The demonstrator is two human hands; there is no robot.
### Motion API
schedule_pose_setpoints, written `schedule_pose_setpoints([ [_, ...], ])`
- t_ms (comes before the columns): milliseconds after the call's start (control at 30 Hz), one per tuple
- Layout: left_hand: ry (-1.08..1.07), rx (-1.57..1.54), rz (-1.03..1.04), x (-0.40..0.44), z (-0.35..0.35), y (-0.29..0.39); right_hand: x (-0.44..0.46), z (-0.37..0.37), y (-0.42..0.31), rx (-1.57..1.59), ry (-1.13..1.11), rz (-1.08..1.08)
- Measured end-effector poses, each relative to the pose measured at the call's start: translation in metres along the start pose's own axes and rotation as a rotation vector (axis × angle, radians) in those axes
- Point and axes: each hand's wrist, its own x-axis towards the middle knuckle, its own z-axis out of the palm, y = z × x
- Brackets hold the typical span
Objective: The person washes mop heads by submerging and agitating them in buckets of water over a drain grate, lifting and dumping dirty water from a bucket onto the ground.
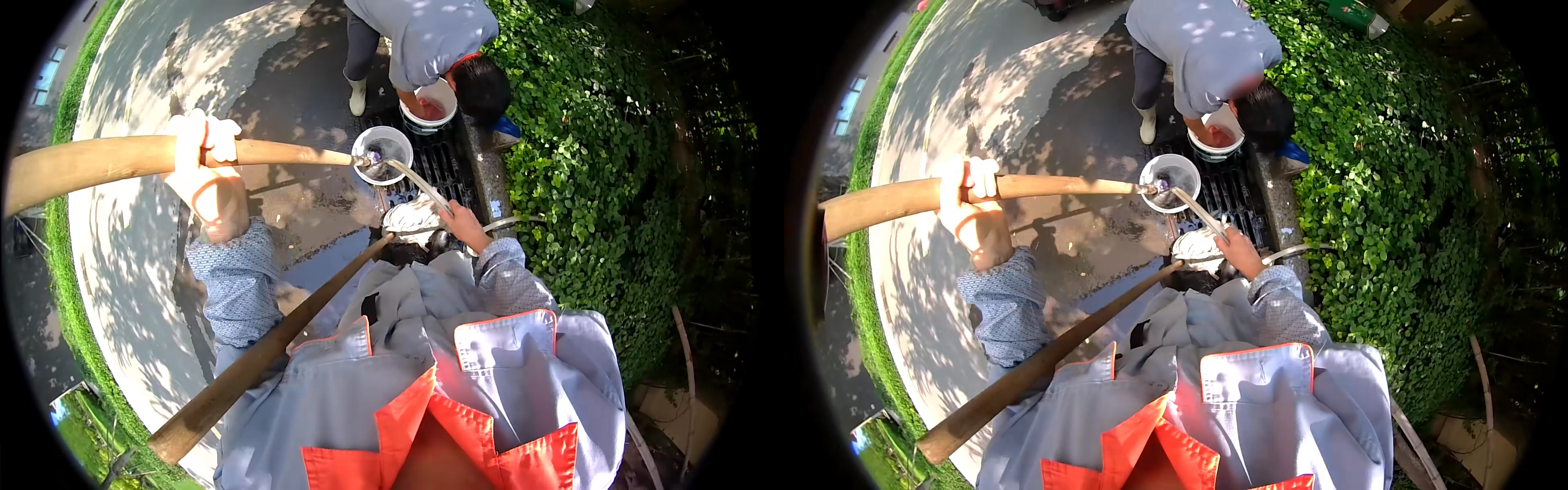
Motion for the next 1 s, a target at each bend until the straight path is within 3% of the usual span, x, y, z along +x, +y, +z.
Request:
schedule_pose_setpoints([
  [167, -0.196, -0.012, 0.092, 0.031, 0.034, 0.098, 0.000, 0.011, 0.012, 0.009, 0.051, -0.020],
  [200, -0.376, -0.097, 0.030, 0.035, 0.031, 0.117, 0.001, 0.008, 0.010, 0.019, 0.036, -0.009],
  [300, -0.607, -0.201, 0.035, 0.039, 0.026, 0.155, 0.002, 0.000, 0.005, 0.024, 0.071, -0.042],
  [333, -0.676, -0.242, -0.012, 0.044, 0.023, 0.161, 0.006, 0.001, 0.007, 0.028, 0.071, -0.037],
  [433, -0.562, -0.184, -0.064, 0.046, 0.011, 0.136, 0.014, 0.001, 0.019, 0.012, 0.068, -0.029],
  [500, -0.750, -0.150, -0.033, 0.048, 0.010, 0.086, 0.022, 0.005, 0.022, 0.002, 0.096, -0.031],
  [667, -0.293, 0.105, -0.206, 0.024, -0.010, -0.063, 0.027, -0.005, 0.025, 0.019, 0.064, 0.041],
  [733, -0.288, 0.049, -0.270, 0.016, -0.040, -0.126, 0.027, -0.003, 0.029, 0.004, 0.086, 0.057],
  [800, -0.138, 0.141, -0.179, 0.005, -0.049, -0.150, 0.024, -0.007, 0.027, 0.020, 0.085, 0.060],
  [833, -0.127, 0.035, -0.154, 0.009, -0.054, -0.153, 0.023, -0.008, 0.026, 0.029, 0.089, 0.059],
  [1000, 0.246, 0.373, -0.190, -0.018, -0.070, -0.175, 0.020, -0.004, 0.022, 0.057, 0.109, 0.042],
])
